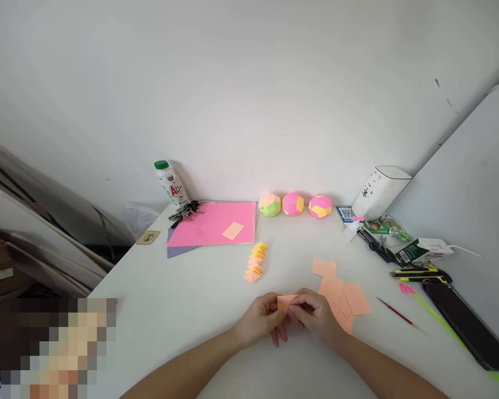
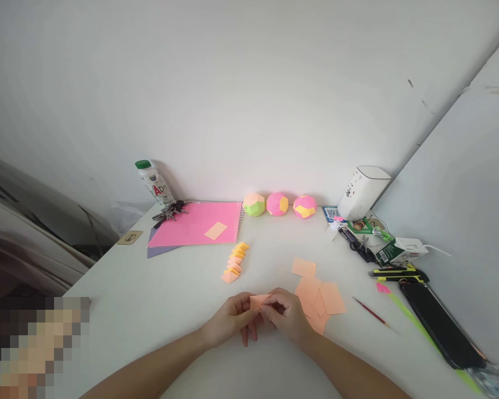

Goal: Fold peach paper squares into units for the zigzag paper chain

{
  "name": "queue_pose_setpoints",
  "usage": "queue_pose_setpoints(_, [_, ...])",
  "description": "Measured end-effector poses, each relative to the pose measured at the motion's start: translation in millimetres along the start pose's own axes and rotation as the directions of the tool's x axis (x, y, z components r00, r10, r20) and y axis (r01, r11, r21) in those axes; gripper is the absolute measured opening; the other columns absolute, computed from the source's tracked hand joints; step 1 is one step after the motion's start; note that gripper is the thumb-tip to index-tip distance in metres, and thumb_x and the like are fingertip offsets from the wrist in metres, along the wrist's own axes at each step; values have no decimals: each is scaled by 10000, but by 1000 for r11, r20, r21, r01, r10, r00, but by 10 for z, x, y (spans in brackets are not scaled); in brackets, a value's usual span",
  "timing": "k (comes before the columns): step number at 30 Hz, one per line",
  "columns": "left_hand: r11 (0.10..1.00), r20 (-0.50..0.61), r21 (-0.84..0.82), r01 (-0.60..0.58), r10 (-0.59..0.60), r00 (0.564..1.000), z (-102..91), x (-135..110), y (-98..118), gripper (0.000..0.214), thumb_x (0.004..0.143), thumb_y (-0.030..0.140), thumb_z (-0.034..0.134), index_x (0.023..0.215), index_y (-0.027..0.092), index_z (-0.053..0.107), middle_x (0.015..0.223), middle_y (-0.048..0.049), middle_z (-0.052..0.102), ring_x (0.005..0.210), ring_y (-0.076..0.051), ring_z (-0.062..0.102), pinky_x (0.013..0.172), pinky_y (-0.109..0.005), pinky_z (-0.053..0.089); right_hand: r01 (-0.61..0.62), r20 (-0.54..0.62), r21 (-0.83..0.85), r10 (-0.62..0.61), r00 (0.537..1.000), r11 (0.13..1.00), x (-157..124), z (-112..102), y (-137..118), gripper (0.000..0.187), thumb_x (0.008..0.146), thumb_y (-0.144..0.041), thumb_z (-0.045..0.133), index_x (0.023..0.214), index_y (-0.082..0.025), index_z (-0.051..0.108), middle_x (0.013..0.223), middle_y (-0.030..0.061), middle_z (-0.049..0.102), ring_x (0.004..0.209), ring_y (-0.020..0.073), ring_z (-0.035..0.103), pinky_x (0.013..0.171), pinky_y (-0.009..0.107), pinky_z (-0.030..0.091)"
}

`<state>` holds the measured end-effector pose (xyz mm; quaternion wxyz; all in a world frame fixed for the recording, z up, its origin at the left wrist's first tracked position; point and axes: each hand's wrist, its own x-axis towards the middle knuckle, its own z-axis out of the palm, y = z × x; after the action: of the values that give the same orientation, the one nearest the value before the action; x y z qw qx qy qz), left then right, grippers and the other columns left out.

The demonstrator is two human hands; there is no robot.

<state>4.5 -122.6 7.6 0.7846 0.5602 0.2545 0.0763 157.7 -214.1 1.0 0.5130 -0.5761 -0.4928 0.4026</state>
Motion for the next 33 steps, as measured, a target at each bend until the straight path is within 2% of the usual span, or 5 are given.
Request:
queue_pose_setpoints(6, [999, -59, 2, 44, -44, 997, 17, 24, -11, 432, 704, 551, 612, 731, 165, 421, 667, -25, 623, 473, -146, 622, 351, -214, 438, -21, -25, 16, 21, 999, 1000, -4, 3, 67, 189, 826, -345, 582, 724, -187, 600, 728, 2, 546, 484, 88, 507, 456, 236, 441])
queue_pose_setpoints(18, [998, -38, -68, 10, -12, 999, -3, 31, -45, 380, 723, 491, 625, 768, 152, 458, 643, -21, 635, 453, -141, 617, 348, -208, 441, -107, -39, 78, 110, 993, 991, -7, 16, 98, 222, 824, -391, 569, 804, -210, 442, 618, -46, 504, 497, 103, 521, 470, 234, 441])
queue_pose_setpoints(24, [990, -35, -143, -6, 1, 999, -37, 32, -29, 372, 735, 463, 640, 846, 134, 506, 648, -25, 634, 443, -141, 608, 341, -211, 439, -86, -6, 113, 87, 996, 990, 38, 12, 70, 353, 814, -444, 581, 1034, -211, 434, 851, 28, 543, 678, 136, 564, 520, 239, 473])
queue_pose_setpoints(28, [985, -55, -173, -18, 8, 998, -30, 24, -3, 373, 732, 459, 647, 845, 127, 520, 661, -36, 637, 444, -139, 604, 335, -207, 433, -85, 107, -39, 88, 990, 996, 49, -23, 7, 264, 880, -426, 491, 824, -175, 553, 717, 5, 559, 596, 121, 535, 545, 246, 443])
queue_pose_setpoints(33, [986, -69, -166, -20, 8, 998, -9, 17, 13, 376, 731, 453, 647, 864, 114, 557, 700, -56, 653, 453, -136, 604, 339, -205, 433, -76, 76, -62, 80, 994, 995, 44, -26, -35, 316, 881, -416, 491, 688, -171, 541, 675, -5, 543, 564, 115, 516, 526, 237, 408])
